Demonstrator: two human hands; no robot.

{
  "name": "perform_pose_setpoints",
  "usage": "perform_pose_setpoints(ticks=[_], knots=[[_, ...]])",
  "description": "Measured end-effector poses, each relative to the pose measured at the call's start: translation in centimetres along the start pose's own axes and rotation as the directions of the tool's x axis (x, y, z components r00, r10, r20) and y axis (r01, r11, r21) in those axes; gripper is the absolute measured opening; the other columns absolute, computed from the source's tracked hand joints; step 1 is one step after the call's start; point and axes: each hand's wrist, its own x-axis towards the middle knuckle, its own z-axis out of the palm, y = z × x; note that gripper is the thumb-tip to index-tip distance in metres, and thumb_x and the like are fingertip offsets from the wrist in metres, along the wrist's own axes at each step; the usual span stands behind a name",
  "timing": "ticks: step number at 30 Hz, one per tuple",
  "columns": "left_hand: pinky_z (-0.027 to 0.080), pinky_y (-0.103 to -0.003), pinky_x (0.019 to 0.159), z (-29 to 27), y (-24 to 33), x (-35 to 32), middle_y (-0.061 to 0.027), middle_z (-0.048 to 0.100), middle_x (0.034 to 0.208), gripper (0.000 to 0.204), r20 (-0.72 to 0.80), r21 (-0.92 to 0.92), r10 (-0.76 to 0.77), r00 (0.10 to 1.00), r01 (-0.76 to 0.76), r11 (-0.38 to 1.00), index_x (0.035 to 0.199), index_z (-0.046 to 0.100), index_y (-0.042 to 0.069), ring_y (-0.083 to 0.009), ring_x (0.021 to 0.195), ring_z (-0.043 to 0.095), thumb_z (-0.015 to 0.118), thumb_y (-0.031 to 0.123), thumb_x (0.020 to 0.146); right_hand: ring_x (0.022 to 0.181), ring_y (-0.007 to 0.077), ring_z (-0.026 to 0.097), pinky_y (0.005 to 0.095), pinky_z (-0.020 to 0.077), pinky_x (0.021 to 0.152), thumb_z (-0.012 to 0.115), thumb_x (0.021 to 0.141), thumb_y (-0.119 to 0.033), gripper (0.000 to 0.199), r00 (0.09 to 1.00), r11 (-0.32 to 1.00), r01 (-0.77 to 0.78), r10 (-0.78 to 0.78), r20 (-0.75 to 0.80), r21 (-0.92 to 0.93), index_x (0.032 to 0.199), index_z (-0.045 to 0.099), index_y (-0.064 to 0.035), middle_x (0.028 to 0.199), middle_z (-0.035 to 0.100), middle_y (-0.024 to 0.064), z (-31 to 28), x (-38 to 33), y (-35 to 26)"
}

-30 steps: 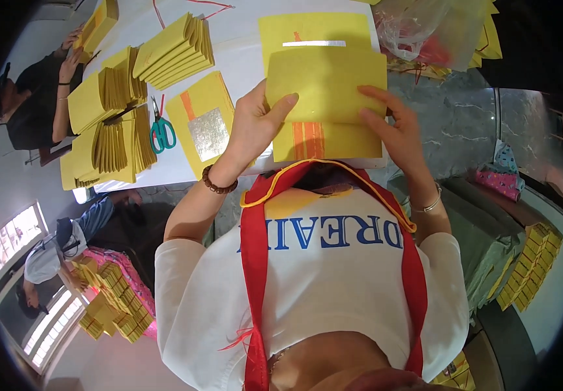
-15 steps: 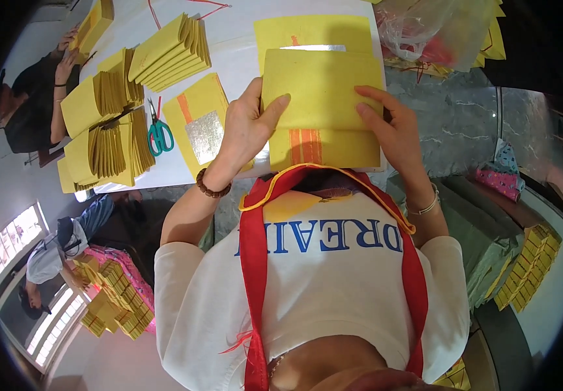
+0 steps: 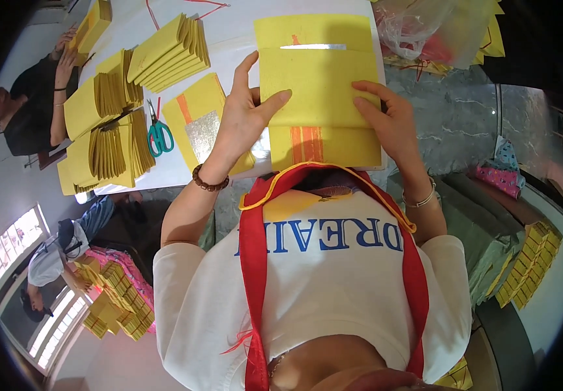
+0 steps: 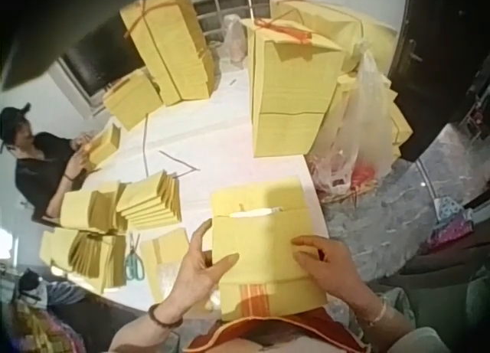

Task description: Folding and stacking yellow sheets of paper with silver foil centers.

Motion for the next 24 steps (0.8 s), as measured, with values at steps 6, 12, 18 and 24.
perform_pose_setpoints(ticks=[6,12,18,24], knots=[[0.043,-0.027,0.066,-0.8,-0.1,0.0,-0.0123,0.061,0.093,0.064,-0.123,0.422,0.118,0.985,-0.056,0.905,0.129,0.034,0.005,-0.0158,0.081,0.058,0.068,0.018,0.076,0.07,0.0112,0.06,0.0243,0.0469,0.064,0.06,0.078,-0.015,0.026,1.0,1.0,-0.015,0.015,-0.006,-0.013,0.101,0.063,-0.0029,0.083,0.066,0.0114,0.0,-0.1,-0.4],[0.03,-0.043,0.095,1.9,1.4,-0.4,-0.0121,0.042,0.128,0.057,0.393,0.671,0.674,0.626,-0.696,0.255,0.122,0.049,0.009,-0.0321,0.118,0.037,0.067,0.03,0.072,0.071,0.0124,0.06,0.0254,0.0472,0.065,0.059,0.078,-0.016,0.027,1.0,0.999,-0.023,0.023,-0.02,-0.035,0.101,0.063,-0.0028,0.083,0.066,0.0128,0.1,0.0,-0.2],[0.025,-0.046,0.101,3.1,0.2,0.0,-0.0069,0.039,0.133,0.063,0.6,0.627,0.447,0.663,-0.737,0.253,0.128,0.043,0.014,-0.0314,0.124,0.031,0.062,0.039,0.074,0.068,0.0134,0.061,0.0265,0.0471,0.063,0.06,0.077,-0.016,0.026,0.998,0.995,0.053,-0.057,-0.04,-0.087,0.1,0.063,-0.0033,0.082,0.065,0.0133,0.1,0.0,0.1],[0.021,-0.046,0.102,3.0,-0.3,0.1,-0.0079,0.035,0.135,0.065,0.617,0.599,0.421,0.665,-0.744,0.296,0.129,0.041,0.012,-0.0315,0.126,0.026,0.061,0.041,0.075,0.076,0.0169,0.061,0.0257,0.0464,0.065,0.062,0.076,-0.015,0.029,0.999,0.997,-0.047,0.048,0.012,-0.063,0.102,0.061,-0.0035,0.087,0.063,0.0124,-0.3,-0.4,-0.1]])
